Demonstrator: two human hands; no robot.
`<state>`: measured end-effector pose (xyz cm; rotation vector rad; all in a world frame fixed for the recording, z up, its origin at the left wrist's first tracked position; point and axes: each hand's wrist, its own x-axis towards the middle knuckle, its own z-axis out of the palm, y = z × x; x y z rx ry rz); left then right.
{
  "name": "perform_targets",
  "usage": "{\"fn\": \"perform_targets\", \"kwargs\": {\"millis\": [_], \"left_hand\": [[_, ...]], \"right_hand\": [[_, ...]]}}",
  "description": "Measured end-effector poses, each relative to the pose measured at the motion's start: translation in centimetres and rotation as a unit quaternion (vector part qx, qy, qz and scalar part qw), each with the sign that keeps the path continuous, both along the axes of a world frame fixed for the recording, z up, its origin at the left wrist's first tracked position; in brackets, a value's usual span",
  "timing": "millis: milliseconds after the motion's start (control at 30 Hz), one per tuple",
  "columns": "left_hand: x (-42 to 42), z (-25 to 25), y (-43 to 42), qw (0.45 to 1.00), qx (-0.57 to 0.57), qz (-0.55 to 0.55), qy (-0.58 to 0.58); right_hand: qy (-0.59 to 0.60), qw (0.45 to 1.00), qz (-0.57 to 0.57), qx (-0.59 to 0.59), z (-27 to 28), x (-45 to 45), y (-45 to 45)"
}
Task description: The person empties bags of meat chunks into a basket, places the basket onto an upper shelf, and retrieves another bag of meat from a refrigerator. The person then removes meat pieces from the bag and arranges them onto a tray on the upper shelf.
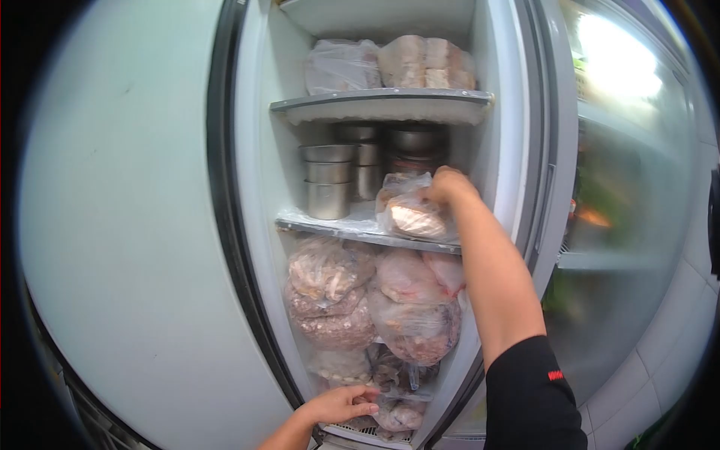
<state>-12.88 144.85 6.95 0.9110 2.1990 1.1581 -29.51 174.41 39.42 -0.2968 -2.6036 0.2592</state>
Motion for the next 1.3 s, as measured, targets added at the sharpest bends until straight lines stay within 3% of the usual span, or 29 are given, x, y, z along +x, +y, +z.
{"fn": "perform_targets", "kwargs": {"millis": [100,133,167,333,433,600,700,800,867,900,967,1067,1133,1200,1300], "left_hand": [[0.9,-3.1,-2.8,0.997,0.068,0.032,-0.032],[2.3,-1.5,-3.8,0.997,0.025,0.073,0.003],[2.8,-2.3,-5.1,0.993,0.052,0.107,-0.022],[5.2,-4.6,-10.2,0.965,0.113,0.225,-0.074],[6.4,-6.7,-11.9,0.948,0.144,0.263,-0.103],[8.6,-5.0,-12.3,0.934,0.147,0.284,-0.156],[9.0,-6.3,-12.4,0.931,0.155,0.286,-0.165],[8.1,-7.7,-12.9,0.936,0.135,0.275,-0.172],[7.7,-6.9,-12.7,0.934,0.135,0.276,-0.179],[7.6,-6.3,-12.3,0.934,0.134,0.275,-0.185],[7.2,-5.0,-11.8,0.932,0.196,0.267,-0.145],[6.6,-2.3,-11.4,0.924,0.274,0.238,-0.12],[6.9,-0.5,-11.2,0.885,0.405,0.216,-0.076],[8.0,1.0,-11.3,0.819,0.55,0.162,-0.037],[9.7,-0.3,-14.3,0.759,0.61,0.225,0.007]], "right_hand": [[-0.096,0.994,0.048,-0.006,1.1,-3.6,1.3],[-0.104,0.993,0.06,0.003,1.4,-4.4,1.3],[-0.109,0.99,0.086,0.026,1.8,-3.6,0.6],[-0.066,0.987,0.009,0.149,2.3,0.8,-4.7],[-0.021,0.996,0.037,0.084,1.9,-0.9,-2.8],[0.034,0.981,0.1,-0.164,0.7,-2.7,-0.7],[0.264,0.928,0.187,-0.184,-0.9,-4.7,0.8],[0.355,0.897,0.18,-0.192,0.5,1.6,-3.0],[0.424,0.859,0.236,-0.162,0.1,5.6,-4.8],[0.456,0.838,0.261,-0.146,-0.5,7.6,-5.8],[0.481,0.796,0.275,-0.245,-2.4,11.9,-8.0],[0.605,0.738,0.258,-0.151,-9.3,15.5,-10.5],[0.621,0.704,0.336,-0.079,-14.3,18.2,-13.1],[0.56,0.694,0.435,-0.121,-17.9,21.8,-16.8],[0.394,0.677,0.575,-0.237,-22.4,24.2,-23.6]]}}
